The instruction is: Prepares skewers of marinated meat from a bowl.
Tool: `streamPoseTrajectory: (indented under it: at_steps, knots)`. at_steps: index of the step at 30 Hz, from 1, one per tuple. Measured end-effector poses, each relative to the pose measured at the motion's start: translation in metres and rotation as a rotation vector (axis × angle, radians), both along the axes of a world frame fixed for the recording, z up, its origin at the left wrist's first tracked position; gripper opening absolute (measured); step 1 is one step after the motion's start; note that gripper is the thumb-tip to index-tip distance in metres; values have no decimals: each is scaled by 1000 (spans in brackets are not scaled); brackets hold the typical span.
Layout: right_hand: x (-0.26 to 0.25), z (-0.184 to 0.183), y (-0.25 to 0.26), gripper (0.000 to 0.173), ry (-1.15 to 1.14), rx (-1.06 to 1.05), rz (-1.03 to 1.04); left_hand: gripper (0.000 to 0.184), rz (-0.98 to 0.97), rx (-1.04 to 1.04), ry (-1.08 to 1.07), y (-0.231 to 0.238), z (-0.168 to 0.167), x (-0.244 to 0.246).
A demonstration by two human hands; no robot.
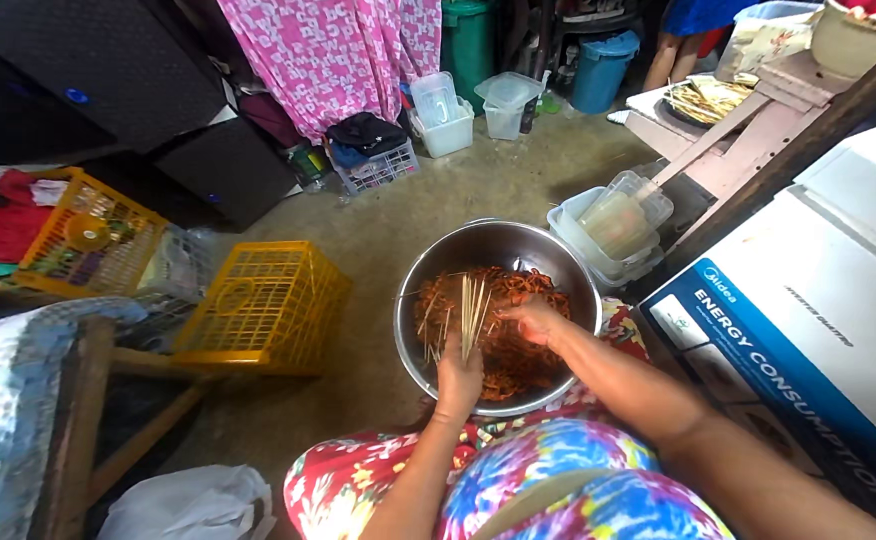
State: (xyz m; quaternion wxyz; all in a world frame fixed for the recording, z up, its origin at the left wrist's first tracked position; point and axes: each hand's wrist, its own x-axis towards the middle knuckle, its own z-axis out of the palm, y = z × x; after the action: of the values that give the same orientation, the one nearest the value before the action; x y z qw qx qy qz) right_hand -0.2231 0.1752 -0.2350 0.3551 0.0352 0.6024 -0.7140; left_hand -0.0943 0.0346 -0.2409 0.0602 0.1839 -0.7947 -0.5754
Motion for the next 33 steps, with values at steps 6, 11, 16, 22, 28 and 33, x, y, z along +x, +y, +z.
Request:
streamPoseTrajectory:
  at_steps: [6,11,16,22,28,33]
  knots:
    - [8,0,-4,10,49,37,51,30,4,-12,-3,0,0,0]
    - [10,0,-4,12,90,16,116,29,21,3,15,1,-1,0]
    - [-3,-5,6,22,496,423,490,25,165,30,113,2,-2,0]
    - [-12,3,12,21,202,37,-56,29,193,63,104,-2,-2,1]
    - [-16,2,9,15,26,-189,-281,31,26,36,62,0,-2,1]
    - [-16,1,8,15,60,-151,-264,30,-2,28,40,0,-1,1]
